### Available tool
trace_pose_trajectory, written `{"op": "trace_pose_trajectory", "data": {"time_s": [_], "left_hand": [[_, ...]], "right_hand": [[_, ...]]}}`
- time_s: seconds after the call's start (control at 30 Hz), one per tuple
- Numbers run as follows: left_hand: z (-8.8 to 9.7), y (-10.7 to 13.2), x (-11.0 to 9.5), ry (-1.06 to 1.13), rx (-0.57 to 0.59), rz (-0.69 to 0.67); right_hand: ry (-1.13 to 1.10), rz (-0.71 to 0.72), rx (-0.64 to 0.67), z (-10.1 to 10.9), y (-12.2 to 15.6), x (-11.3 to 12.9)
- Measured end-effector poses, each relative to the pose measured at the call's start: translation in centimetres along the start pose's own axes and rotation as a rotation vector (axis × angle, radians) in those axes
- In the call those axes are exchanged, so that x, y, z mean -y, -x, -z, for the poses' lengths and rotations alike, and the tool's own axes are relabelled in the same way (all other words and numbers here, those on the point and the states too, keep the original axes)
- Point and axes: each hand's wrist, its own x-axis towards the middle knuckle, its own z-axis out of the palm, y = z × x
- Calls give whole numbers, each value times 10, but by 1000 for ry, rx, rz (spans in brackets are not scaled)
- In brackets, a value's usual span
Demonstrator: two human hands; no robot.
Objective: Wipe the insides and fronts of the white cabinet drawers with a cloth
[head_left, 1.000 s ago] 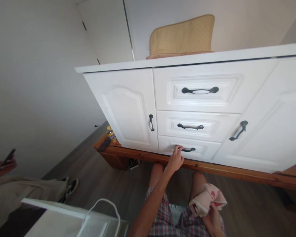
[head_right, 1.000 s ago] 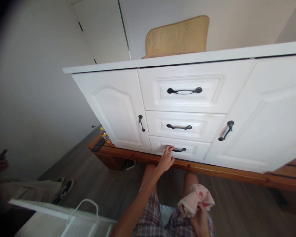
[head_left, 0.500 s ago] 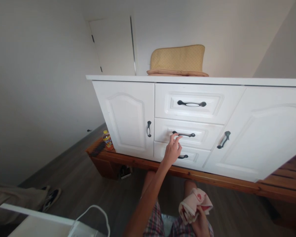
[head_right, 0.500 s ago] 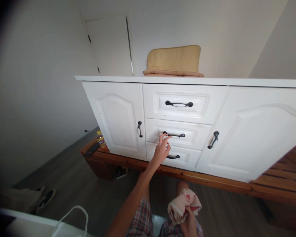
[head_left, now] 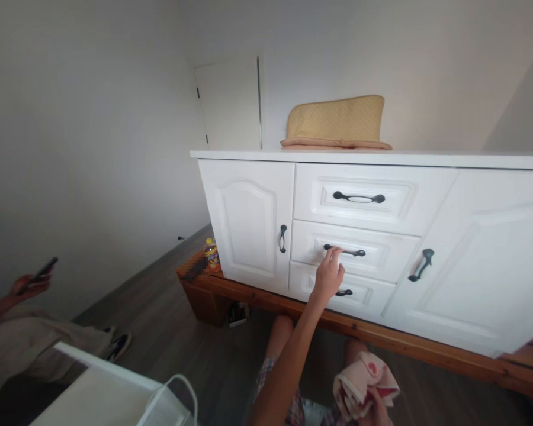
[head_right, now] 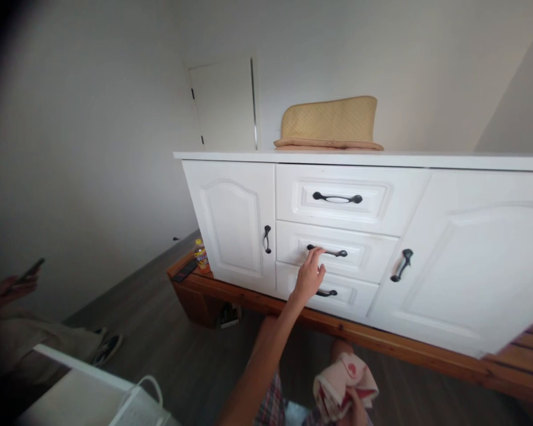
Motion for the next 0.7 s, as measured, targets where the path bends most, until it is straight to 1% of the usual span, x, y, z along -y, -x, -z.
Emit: {"op": "trace_pose_trajectory", "data": {"time_s": [0.03,0.17,0.3,0.47,0.57,0.7], "left_hand": [[-2,1,1,14,2,7],[-4,1,5,65,5,6],[-7,2,7,77,-12,-3],[-18,3,4,30,-70,21],[-20,5,6,12,-64,11],[-17,7,13,7,-35,-16]], "right_hand": [[-35,-9,-20,-2,4,-3],[-65,42,-54,-5,10,-4],[-84,33,-35,2,4,-4],[-124,32,-31,6,-4,-12],[-105,34,-20,4,-2,-14],[-102,44,-10,0,4,-10]]}}
